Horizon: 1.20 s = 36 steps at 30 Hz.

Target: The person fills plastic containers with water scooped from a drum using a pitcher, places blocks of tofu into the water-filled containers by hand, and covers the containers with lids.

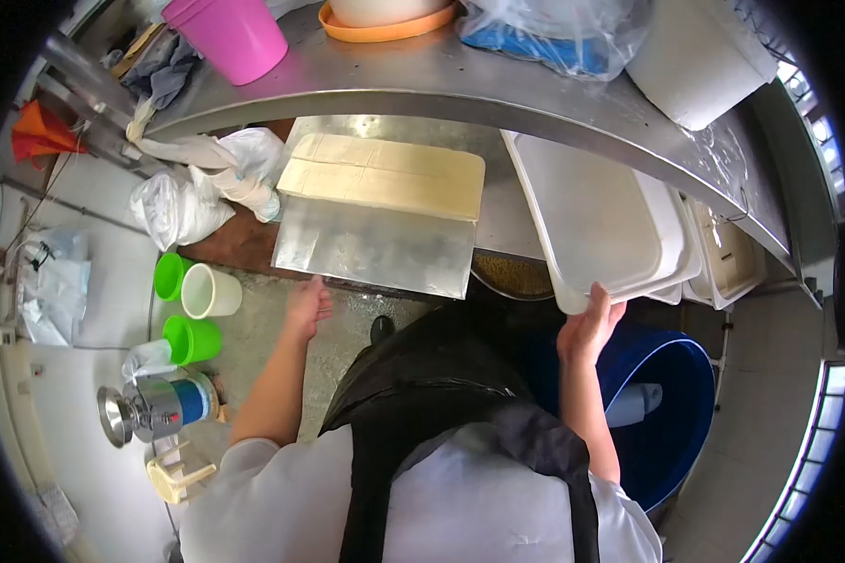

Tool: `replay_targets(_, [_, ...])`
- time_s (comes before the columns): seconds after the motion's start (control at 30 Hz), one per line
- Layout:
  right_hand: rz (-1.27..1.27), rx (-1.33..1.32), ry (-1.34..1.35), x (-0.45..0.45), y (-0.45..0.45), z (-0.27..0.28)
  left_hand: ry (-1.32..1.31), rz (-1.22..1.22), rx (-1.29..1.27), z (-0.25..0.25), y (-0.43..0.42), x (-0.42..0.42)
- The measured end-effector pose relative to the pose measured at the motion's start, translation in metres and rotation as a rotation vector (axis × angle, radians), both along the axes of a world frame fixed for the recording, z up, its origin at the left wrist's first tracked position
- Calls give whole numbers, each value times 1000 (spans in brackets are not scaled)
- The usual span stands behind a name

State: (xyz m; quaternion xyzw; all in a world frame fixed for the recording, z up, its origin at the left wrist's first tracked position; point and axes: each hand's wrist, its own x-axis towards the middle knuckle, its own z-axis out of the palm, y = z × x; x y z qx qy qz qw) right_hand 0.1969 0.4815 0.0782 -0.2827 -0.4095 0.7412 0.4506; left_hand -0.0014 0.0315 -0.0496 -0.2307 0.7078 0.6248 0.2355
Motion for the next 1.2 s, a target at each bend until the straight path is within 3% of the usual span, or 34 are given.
replay_targets(0.2, [-180, 21, -97, -55, -43, -27, 360, 163, -375, -58, -83, -69])
replay_targets(0.33, [-241, -12, -109, -89, -77, -42, 341, 113, -232, -51, -101, -102])
replay_targets(0.47, [-333, 38, -108, -113, -97, -94, 260, -125, -159, -59, -111, -134])
replay_targets(0.57, [-319, -1, -259, -120, -127, -127, 186, -311, -124, -34, -98, -139])
replay_targets(0.6, [-241, -173, -326, -119, -143, -109, 187, -344, -116, -33, -100, -145])
replay_targets(0.67, [-180, -259, -446, -120, -163, -101, 152, -302, -75, -35, -99, -152])
replay_targets(0.8, [-141, -248, -430, -124, -174, -86, 90, -361, -27, -39, -107, -165])
replay_targets(0.87, [-104, -296, -572, -124, -179, -55, 76, -375, -24, -45, -110, -169])
replay_targets(0.97, [-318, -71, -754, -111, -160, -99, 69, -373, -43, -46, -111, -172])
replay_targets(1.0, [-322, -34, -770, -107, -164, -81, 82, -366, -66, -39, -108, -168])
replay_targets(1.07, [-190, 38, -718, -97, -160, -100, 97, -342, -95, -32, -107, -168])
replay_targets(1.13, [119, -200, -809, -97, -166, -119, 80, -386, -69, -33, -110, -169])
replay_targets(1.2, [248, 48, -803, -107, -182, -129, 95, -385, -62, -33, -112, -171])
